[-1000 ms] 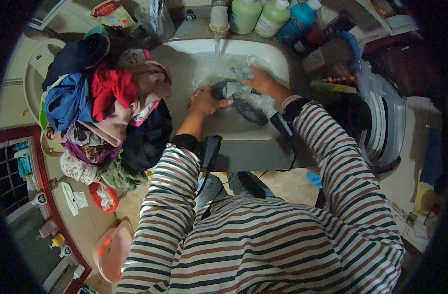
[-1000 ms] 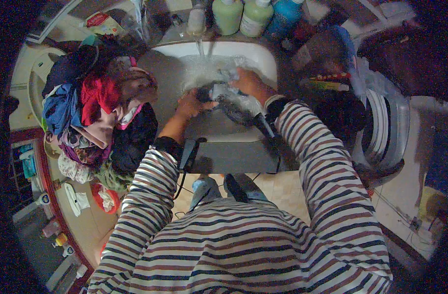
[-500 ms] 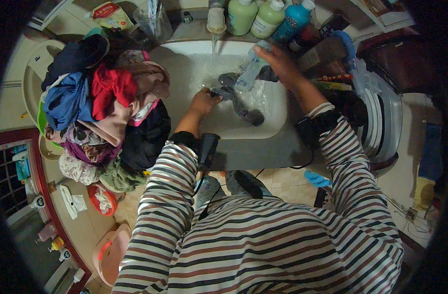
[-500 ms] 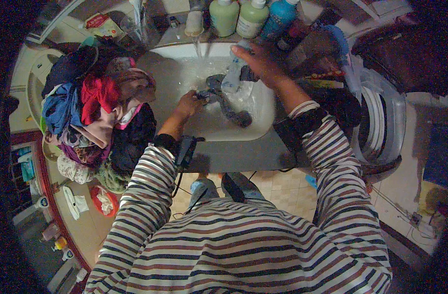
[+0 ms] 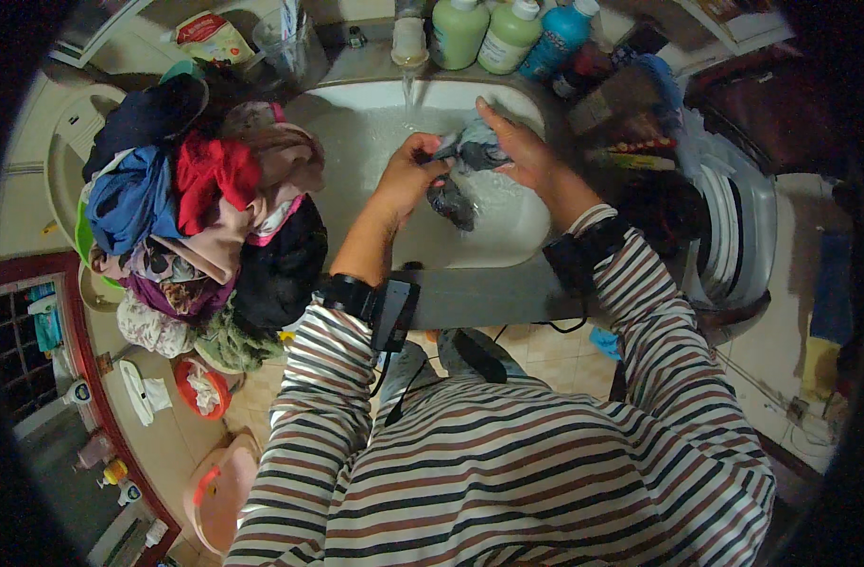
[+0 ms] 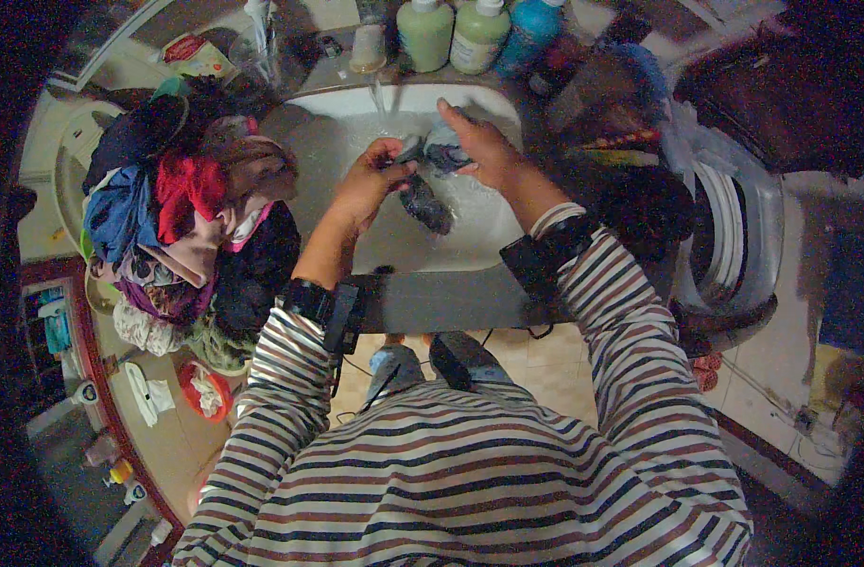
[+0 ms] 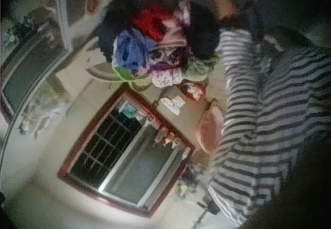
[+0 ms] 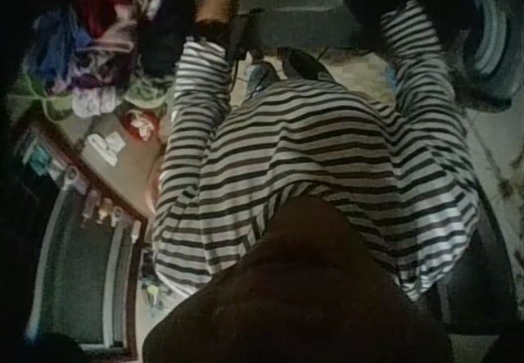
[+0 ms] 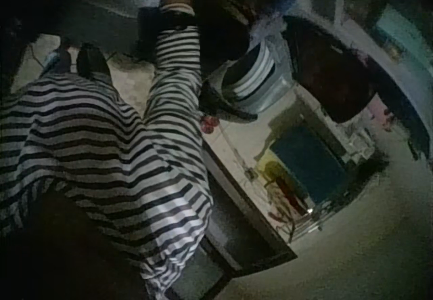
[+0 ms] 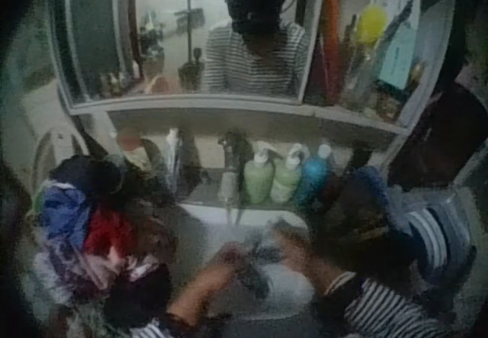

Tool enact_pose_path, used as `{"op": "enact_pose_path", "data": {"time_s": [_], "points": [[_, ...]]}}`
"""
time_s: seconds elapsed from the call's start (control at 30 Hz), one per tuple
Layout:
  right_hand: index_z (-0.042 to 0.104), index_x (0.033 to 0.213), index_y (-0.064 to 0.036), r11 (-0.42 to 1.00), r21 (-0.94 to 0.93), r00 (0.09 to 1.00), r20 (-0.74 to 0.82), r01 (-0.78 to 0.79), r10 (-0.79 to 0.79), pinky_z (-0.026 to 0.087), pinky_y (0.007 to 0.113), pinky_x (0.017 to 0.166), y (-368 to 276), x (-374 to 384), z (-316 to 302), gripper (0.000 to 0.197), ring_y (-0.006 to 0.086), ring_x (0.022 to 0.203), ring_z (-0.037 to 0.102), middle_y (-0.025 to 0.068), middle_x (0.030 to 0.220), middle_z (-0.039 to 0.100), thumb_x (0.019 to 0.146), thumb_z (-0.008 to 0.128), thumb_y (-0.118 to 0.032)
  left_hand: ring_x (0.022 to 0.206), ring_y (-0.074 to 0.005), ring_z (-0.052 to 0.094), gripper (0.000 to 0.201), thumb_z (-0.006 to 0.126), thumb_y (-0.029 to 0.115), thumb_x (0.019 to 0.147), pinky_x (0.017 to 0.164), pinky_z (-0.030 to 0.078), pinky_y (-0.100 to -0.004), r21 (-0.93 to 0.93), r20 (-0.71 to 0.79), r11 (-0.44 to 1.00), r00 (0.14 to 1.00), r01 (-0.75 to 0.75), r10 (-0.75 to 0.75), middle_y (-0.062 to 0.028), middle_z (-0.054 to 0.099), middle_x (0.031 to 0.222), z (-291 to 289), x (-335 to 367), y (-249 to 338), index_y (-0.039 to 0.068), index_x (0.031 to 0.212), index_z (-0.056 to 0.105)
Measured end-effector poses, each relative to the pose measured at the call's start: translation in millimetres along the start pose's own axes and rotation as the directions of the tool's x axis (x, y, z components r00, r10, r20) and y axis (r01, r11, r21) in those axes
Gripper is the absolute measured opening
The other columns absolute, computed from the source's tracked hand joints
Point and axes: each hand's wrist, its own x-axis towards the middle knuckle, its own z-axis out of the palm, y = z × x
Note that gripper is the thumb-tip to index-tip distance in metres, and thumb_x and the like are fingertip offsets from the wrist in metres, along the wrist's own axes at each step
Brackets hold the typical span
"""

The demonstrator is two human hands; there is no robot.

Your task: The person hand-washes multiple small garments in a bathroom sink. They wet, rub, rinse, and wring each item individually, then place the washed pieces into a nearby washing machine. The sequence includes handling a gray cloth, a red item, a black item, and a blue item.

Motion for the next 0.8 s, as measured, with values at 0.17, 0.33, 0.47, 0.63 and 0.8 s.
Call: {"op": "enact_pose_path", "data": {"time_s": [0.17, 0.33, 0.47, 0.63, 0.8], "points": [[0.040, 0.118, -0.0058, 0.973, -0.152, 0.984, 0.029, 0.176, -0.174, 0.043, 0.038, 0.080, 16, 5, 26, 0.067, 0.0202, 0.087, 0.055, 0.0083, 0.105, 0.053, 0.073, 0.063, -0.049, 0.086, -0.0169, 0.052, 0.032, 0.048, -0.001, 0.074, 0.072, 0.048, -0.0286, -0.300, 0.073, 0.953, 0.997, 0.048, -0.028, -0.0054, 0.050, 0.100, 5, -5, 1, 0.004, 0.106, 0.050], [0.039, 0.116, -0.0043, 0.934, -0.250, 0.966, 0.109, 0.254, -0.234, 0.043, 0.039, 0.079, 10, 8, 43, 0.061, 0.0194, 0.092, 0.051, 0.0095, 0.101, 0.052, 0.071, 0.069, -0.030, 0.088, -0.0259, 0.055, 0.043, 0.040, -0.005, 0.070, 0.080, 0.049, -0.0347, -0.572, 0.019, 0.819, 0.999, 0.037, -0.032, -0.0170, 0.051, 0.106, -16, -10, 0, 0.000, 0.112, 0.043], [0.046, 0.111, -0.0088, 0.975, -0.001, 0.937, 0.274, 0.224, -0.215, 0.043, 0.037, 0.076, -16, -5, 41, 0.046, 0.0154, 0.091, 0.051, 0.0030, 0.098, 0.054, 0.074, 0.068, -0.026, 0.092, -0.0236, 0.054, 0.035, 0.042, -0.002, 0.073, 0.081, 0.047, -0.0359, -0.739, -0.070, 0.672, 0.998, -0.046, -0.008, -0.0148, 0.051, 0.108, -32, -15, 2, 0.003, 0.108, 0.044], [0.056, 0.099, -0.0104, 0.939, 0.261, 0.905, 0.301, 0.225, -0.300, 0.044, 0.034, 0.073, -36, -20, 43, 0.026, 0.0141, 0.086, 0.055, 0.0011, 0.093, 0.058, 0.080, 0.061, -0.028, 0.099, -0.0164, 0.048, 0.035, 0.058, 0.009, 0.077, 0.086, 0.037, -0.0324, -0.106, -0.052, 0.994, 0.998, -0.034, 0.028, -0.0020, 0.053, 0.101, -28, -15, -7, 0.011, 0.110, 0.047], [0.055, 0.098, -0.0087, 0.946, 0.239, 0.927, 0.255, 0.217, -0.277, 0.045, 0.033, 0.071, -20, 4, 23, 0.028, 0.0150, 0.083, 0.056, 0.0022, 0.089, 0.059, 0.081, 0.060, -0.030, 0.074, -0.0109, 0.050, 0.026, 0.066, 0.004, 0.068, 0.067, 0.042, -0.0268, 0.185, -0.173, 0.975, 0.972, -0.125, 0.157, 0.0008, 0.052, 0.079, -31, 9, -34, 0.006, 0.090, 0.052]]}}
